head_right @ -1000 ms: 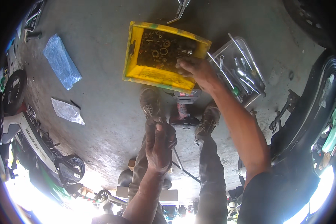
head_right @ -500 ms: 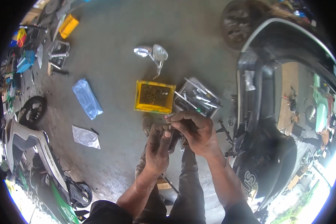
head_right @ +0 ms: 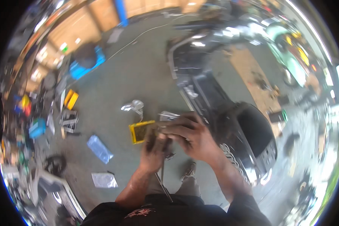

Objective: The person works on the under-seat storage area of a scooter using a long metal tool, then places a seat on the vehicle, and subsequently handles a silver grab rail, removing a yellow sticker and inserting a screw into it.

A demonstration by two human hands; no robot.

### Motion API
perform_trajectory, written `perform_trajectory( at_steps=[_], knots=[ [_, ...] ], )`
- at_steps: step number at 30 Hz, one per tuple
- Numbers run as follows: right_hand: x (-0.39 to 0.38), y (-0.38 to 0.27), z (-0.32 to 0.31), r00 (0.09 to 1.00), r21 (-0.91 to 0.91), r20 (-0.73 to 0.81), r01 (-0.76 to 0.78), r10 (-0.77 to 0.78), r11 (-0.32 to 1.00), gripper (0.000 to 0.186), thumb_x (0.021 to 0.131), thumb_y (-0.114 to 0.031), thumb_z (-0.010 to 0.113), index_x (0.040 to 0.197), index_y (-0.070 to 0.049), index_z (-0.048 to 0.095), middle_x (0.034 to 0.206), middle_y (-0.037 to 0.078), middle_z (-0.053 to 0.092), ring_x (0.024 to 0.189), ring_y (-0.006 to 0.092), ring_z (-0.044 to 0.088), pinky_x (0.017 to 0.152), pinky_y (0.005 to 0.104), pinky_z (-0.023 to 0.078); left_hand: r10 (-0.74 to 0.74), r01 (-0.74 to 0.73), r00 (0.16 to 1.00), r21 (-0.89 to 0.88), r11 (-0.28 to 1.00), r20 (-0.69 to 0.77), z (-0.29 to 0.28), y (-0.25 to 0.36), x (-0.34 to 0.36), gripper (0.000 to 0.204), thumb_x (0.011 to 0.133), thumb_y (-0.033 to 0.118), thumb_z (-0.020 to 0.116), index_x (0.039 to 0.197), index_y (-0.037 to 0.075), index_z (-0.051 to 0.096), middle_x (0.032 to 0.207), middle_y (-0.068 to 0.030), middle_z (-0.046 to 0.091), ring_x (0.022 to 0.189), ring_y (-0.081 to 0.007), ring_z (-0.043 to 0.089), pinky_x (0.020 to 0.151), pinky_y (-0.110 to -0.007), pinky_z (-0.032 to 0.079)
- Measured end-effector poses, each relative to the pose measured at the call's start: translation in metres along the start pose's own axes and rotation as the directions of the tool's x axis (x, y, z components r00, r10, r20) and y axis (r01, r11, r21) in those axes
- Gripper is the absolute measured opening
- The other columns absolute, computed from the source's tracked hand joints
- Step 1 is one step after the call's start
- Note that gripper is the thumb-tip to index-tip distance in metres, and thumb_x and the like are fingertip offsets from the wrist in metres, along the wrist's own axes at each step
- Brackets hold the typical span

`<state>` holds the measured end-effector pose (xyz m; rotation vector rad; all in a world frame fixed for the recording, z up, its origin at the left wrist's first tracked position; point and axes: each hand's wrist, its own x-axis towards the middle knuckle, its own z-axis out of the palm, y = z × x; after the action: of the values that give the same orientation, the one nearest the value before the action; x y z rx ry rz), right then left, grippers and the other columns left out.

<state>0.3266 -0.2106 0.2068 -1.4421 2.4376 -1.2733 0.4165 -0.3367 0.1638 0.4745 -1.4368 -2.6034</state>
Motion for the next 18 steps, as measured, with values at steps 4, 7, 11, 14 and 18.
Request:
perform_trajectory(
  at_steps=[4, 7, 11, 14, 18],
  knots=[
    [-0.066, -0.025, -0.048, 0.982, 0.141, -0.108, -0.140, 0.156, 0.980, 0.043, 0.083, 0.002, 0.057, 0.123, -0.015, 0.060, 0.122, 0.014, 0.054, 0.114, 0.0327, 0.049, 0.099, 0.0447, 0.037, 0.011, -0.009, 0.992, -0.014, 1.000, 0.125, 0.065, -0.003, -0.029, 0.024, 0.098, 0.028, 0.050, 0.114, 0.011, 0.050, 0.074, 0.0050, 0.046, 0.056, -0.0024, 0.036, 0.048, -0.018, 0.029],
    [-0.137, -0.025, -0.097, 0.957, 0.187, -0.184, -0.191, 0.225, 0.964, 0.048, 0.085, 0.004, 0.052, 0.129, -0.015, 0.055, 0.126, 0.017, 0.051, 0.120, 0.0348, 0.042, 0.104, 0.0459, 0.029, -0.048, 0.060, 0.975, -0.048, 0.997, 0.216, 0.130, -0.032, -0.050, 0.024, 0.097, 0.029, 0.051, 0.112, 0.011, 0.051, 0.073, 0.0039, 0.046, 0.054, -0.0029, 0.035, 0.047, -0.018, 0.028],
    [-0.249, -0.041, -0.143, 0.796, 0.264, -0.387, -0.388, 0.465, 0.883, 0.044, 0.086, -0.001, 0.056, 0.130, -0.006, 0.053, 0.130, 0.019, 0.051, 0.120, 0.0343, 0.048, 0.099, 0.0395, 0.040, -0.136, 0.160, 0.969, -0.108, 0.981, 0.205, 0.204, -0.054, -0.070, 0.023, 0.097, 0.035, 0.049, 0.110, 0.016, 0.051, 0.072, 0.0025, 0.046, 0.052, -0.0047, 0.035, 0.047, -0.020, 0.028],
    [-0.391, -0.005, -0.143, 0.644, 0.218, -0.306, -0.669, 0.701, 0.710, 0.051, 0.085, -0.003, 0.060, 0.135, -0.006, 0.047, 0.131, 0.020, 0.052, 0.120, 0.0331, 0.051, 0.098, 0.0385, 0.043, -0.030, 0.140, 0.947, -0.326, 0.935, 0.320, 0.242, -0.051, -0.064, 0.021, 0.098, 0.032, 0.045, 0.110, 0.015, 0.052, 0.070, 0.0024, 0.045, 0.053, -0.0061, 0.036, 0.048, -0.021, 0.029],
    [-0.461, -0.039, -0.127, 0.674, 0.253, -0.309, -0.622, 0.671, 0.741, 0.060, 0.086, -0.022, 0.067, 0.137, -0.003, 0.042, 0.131, 0.018, 0.053, 0.120, 0.0313, 0.051, 0.095, 0.0398, 0.044, -0.030, 0.244, 0.899, -0.444, 0.862, 0.437, 0.292, -0.062, -0.042, 0.017, 0.098, 0.030, 0.046, 0.101, 0.015, 0.055, 0.068, 0.0016, 0.046, 0.052, -0.0093, 0.037, 0.049, -0.024, 0.033]
  ],
)
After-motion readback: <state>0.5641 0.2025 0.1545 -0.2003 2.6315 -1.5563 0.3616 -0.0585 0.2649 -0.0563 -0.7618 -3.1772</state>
